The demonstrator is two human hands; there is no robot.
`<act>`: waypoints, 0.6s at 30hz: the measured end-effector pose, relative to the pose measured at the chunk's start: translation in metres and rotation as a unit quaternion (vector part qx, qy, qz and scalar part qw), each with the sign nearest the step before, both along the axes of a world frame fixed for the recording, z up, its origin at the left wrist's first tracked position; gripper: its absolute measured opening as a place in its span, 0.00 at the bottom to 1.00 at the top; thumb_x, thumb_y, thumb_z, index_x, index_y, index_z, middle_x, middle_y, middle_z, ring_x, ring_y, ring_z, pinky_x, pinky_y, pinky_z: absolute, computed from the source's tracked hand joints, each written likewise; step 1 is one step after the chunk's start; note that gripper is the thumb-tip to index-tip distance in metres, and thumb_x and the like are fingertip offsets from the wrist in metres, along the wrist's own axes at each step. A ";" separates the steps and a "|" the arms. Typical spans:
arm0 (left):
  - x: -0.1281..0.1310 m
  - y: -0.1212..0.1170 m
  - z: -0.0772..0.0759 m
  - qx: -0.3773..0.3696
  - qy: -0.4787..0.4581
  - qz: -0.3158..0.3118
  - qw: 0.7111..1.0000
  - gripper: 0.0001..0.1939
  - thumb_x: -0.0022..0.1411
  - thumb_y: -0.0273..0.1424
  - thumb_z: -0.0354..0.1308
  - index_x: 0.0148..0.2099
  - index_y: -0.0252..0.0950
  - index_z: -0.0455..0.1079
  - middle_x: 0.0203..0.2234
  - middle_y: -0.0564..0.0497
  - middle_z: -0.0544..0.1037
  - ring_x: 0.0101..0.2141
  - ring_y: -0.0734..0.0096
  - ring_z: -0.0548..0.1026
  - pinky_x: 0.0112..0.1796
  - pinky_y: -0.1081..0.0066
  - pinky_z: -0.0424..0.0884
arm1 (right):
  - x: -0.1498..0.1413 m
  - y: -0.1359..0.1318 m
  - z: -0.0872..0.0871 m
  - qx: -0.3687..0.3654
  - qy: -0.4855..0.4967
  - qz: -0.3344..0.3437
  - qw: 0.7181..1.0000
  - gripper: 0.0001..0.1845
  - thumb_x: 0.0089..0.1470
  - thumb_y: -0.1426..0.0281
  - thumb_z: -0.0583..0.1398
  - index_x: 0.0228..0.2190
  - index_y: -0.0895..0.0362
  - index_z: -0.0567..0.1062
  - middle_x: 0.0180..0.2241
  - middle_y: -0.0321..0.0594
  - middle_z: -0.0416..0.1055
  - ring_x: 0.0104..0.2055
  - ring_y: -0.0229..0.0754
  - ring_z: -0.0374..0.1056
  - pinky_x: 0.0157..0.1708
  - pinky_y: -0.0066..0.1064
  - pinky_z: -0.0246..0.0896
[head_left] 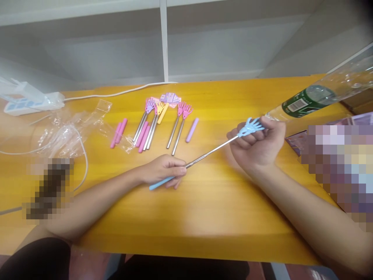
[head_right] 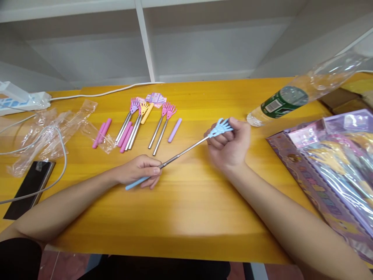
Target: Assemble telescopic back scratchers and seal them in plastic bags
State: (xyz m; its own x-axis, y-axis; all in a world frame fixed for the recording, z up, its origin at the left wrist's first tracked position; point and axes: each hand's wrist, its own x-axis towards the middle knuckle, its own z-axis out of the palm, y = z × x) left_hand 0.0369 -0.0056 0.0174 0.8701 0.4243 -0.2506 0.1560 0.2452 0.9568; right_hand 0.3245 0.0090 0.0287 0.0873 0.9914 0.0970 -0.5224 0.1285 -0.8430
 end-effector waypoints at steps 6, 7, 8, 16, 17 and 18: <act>0.002 -0.010 -0.003 0.152 0.074 -0.024 0.985 0.26 0.77 0.49 0.53 0.30 0.36 0.66 0.19 0.55 0.74 0.24 0.76 0.75 0.32 0.77 0.72 | -0.019 -0.004 -0.002 0.035 -0.050 -0.033 0.998 0.36 0.55 0.56 0.70 0.17 0.54 0.51 0.15 0.28 0.39 0.18 0.33 0.36 0.19 0.32 0.35; 0.003 -0.010 -0.003 0.159 0.077 -0.020 0.984 0.27 0.77 0.48 0.53 0.29 0.36 0.66 0.19 0.55 0.74 0.24 0.76 0.75 0.33 0.77 0.72 | -0.020 -0.003 -0.003 0.036 -0.058 -0.042 0.997 0.36 0.55 0.56 0.70 0.17 0.54 0.52 0.15 0.28 0.40 0.18 0.33 0.37 0.20 0.32 0.36; 0.004 -0.010 -0.002 0.150 0.076 -0.014 0.986 0.27 0.77 0.48 0.52 0.29 0.36 0.66 0.18 0.55 0.74 0.23 0.76 0.75 0.33 0.77 0.72 | -0.019 -0.002 -0.003 0.038 -0.064 -0.053 0.996 0.35 0.56 0.57 0.70 0.17 0.54 0.53 0.16 0.27 0.41 0.18 0.33 0.37 0.21 0.32 0.37; 0.004 -0.004 0.003 0.086 0.042 -0.004 0.995 0.29 0.77 0.50 0.53 0.27 0.36 0.68 0.16 0.54 0.72 0.21 0.76 0.74 0.33 0.76 0.74 | 0.000 0.012 0.018 0.074 -0.047 -0.159 0.983 0.31 0.48 0.65 0.71 0.17 0.53 0.52 0.14 0.25 0.41 0.17 0.32 0.36 0.19 0.33 0.33; 0.004 -0.005 0.000 0.102 0.034 0.003 0.994 0.29 0.77 0.49 0.54 0.26 0.36 0.67 0.17 0.54 0.72 0.24 0.74 0.76 0.35 0.75 0.74 | -0.001 0.012 0.025 0.090 -0.045 -0.155 0.983 0.31 0.47 0.66 0.71 0.17 0.53 0.51 0.14 0.25 0.40 0.16 0.32 0.35 0.19 0.33 0.32; 0.003 -0.006 -0.002 0.115 0.024 0.013 0.993 0.29 0.77 0.49 0.54 0.26 0.36 0.66 0.18 0.53 0.73 0.26 0.74 0.77 0.35 0.75 0.74 | -0.003 0.011 0.034 0.106 -0.049 -0.143 0.983 0.32 0.46 0.66 0.71 0.16 0.53 0.51 0.14 0.25 0.39 0.16 0.31 0.34 0.19 0.33 0.32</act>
